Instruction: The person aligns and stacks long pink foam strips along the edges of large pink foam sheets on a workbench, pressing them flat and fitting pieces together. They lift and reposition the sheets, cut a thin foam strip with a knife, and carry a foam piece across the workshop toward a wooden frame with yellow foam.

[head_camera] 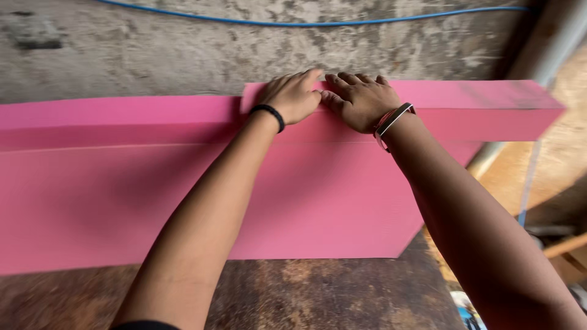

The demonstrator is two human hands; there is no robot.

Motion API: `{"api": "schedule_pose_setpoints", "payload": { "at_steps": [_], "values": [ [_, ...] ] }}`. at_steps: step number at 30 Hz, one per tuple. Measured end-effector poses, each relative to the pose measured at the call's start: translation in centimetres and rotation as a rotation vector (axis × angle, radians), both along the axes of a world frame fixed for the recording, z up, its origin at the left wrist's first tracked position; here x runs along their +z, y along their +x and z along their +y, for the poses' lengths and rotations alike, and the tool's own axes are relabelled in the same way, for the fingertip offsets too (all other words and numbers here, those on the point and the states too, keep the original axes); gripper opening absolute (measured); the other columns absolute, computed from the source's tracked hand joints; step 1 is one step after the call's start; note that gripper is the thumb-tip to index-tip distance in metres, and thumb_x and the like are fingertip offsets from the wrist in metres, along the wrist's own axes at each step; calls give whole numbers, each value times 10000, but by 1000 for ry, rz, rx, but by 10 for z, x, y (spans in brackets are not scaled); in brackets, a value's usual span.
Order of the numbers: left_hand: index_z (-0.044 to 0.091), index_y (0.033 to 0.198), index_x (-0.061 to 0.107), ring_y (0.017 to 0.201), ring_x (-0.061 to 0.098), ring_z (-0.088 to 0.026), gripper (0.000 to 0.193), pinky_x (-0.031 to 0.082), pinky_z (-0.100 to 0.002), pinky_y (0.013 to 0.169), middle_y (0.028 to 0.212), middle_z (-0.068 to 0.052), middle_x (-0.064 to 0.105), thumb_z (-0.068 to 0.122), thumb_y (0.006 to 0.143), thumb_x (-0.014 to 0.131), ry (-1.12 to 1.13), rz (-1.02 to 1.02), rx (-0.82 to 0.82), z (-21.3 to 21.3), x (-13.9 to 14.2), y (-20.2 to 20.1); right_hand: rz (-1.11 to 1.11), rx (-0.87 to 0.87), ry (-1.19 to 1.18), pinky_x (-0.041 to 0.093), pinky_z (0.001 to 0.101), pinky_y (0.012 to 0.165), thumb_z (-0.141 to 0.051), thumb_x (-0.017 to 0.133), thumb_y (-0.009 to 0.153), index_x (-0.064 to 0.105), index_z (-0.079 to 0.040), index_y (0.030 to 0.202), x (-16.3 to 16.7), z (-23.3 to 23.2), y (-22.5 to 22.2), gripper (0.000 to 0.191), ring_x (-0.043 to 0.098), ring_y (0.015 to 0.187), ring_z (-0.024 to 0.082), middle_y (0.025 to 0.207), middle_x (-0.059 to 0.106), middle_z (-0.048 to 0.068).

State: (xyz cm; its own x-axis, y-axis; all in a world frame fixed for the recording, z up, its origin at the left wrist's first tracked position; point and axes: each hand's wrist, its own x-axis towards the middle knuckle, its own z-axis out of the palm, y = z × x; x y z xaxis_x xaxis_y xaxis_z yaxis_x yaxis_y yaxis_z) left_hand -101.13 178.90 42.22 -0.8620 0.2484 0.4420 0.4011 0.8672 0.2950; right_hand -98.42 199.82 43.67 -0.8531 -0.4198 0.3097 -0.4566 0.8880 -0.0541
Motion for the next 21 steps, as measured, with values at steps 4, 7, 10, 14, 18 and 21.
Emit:
{"api": "schedule_pose_setpoints", "payload": {
  "at_steps": [4, 7, 10, 14, 18, 21],
  "values": [
    [218, 1374, 624, 1304, 641, -277, 514, 526, -413, 1081, 1395, -41, 675, 246, 881, 480, 128, 134, 45, -90, 19, 22, 74, 140, -66, 162, 538, 1216, -713, 268, 972, 374, -307, 1570, -22, -30, -14, 730, 263, 1523, 263, 1652, 322, 13],
    [242, 1262, 701, 1233, 643, -291, 393, 480, -457, 1062, 1296, -35, 701, 452, 1013, 480, -83, -215, 455, -182, 26, 47, 70, 129, -64, 136, 522, 1219, -712, 271, 964, 356, -346, 1573, -32, -27, -31, 715, 238, 1522, 248, 1659, 292, -8],
    [235, 1232, 668, 1173, 612, -290, 382, 431, -487, 1022, 1279, -48, 660, 408, 1000, 419, -216, -37, 550, -198, -23, 52, 96, 81, -59, 139, 502, 1231, -724, 261, 962, 341, -371, 1575, -31, -28, -34, 712, 244, 1526, 238, 1661, 295, -24],
    [191, 1191, 701, 1197, 637, -262, 386, 428, -433, 1119, 1230, -54, 716, 389, 1024, 414, -255, 205, 614, -185, -61, 49, 49, -24, -3, 130, 516, 1215, -766, 270, 926, 314, -355, 1580, -15, -64, -9, 774, 221, 1517, 255, 1661, 265, -20],
    [198, 1236, 680, 1170, 616, -301, 415, 412, -474, 1049, 1275, -86, 685, 387, 962, 431, -130, 217, 489, -195, -40, 52, 215, 417, -225, 202, 474, 1249, -727, 296, 1008, 407, -82, 1559, -14, -180, 24, 856, 307, 1521, 350, 1606, 386, 211],
    [234, 1293, 643, 1220, 587, -299, 446, 423, -474, 1064, 1336, -81, 644, 436, 967, 416, -203, -11, 446, -246, -10, 72, 19, 378, -256, 282, 466, 1220, -684, 248, 1023, 369, -124, 1600, -18, -267, 27, 814, 380, 1472, 371, 1573, 435, 205]
  ]
}}
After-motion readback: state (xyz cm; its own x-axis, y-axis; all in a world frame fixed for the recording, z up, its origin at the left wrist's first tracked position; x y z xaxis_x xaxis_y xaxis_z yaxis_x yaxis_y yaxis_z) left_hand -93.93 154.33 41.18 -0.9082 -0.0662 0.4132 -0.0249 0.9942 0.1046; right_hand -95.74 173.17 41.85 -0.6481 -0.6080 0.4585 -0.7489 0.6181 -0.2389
